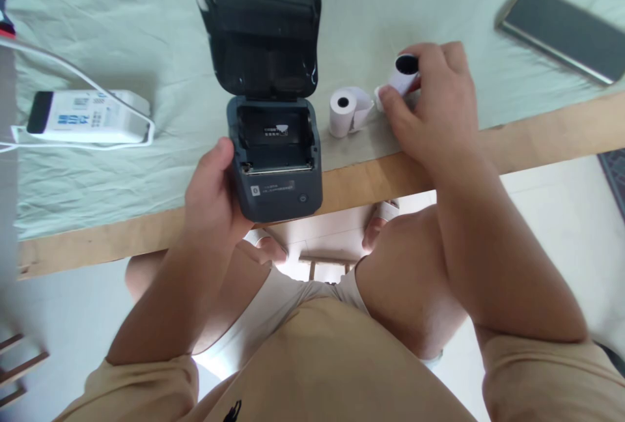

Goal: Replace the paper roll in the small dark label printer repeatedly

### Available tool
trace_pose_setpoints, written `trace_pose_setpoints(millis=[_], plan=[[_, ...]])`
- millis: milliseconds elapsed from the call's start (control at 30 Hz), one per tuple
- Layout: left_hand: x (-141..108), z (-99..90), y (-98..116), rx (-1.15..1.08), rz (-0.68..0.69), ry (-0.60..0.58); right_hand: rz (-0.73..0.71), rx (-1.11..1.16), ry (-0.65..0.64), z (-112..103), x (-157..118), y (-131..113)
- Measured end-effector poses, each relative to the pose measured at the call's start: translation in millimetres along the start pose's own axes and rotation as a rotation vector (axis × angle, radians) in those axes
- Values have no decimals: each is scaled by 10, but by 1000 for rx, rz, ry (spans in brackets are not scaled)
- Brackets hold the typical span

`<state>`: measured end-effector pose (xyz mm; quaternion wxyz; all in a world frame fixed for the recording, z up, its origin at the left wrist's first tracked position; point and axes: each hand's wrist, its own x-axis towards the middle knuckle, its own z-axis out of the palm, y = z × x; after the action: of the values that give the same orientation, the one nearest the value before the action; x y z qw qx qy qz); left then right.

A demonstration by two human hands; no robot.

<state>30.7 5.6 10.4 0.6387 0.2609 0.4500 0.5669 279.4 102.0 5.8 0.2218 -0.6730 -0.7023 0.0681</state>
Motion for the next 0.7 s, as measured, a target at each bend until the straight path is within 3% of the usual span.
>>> trace_pose_setpoints(millis=[233, 400, 700], plan=[[-5, -9, -1, 10, 17, 2, -125, 154, 99, -36, -106, -56], [5, -40, -32, 18, 18, 12, -199, 142, 15, -1, -123, -1], [-4, -7, -6, 12, 1, 4, -162, 144, -10, 28, -93, 73]])
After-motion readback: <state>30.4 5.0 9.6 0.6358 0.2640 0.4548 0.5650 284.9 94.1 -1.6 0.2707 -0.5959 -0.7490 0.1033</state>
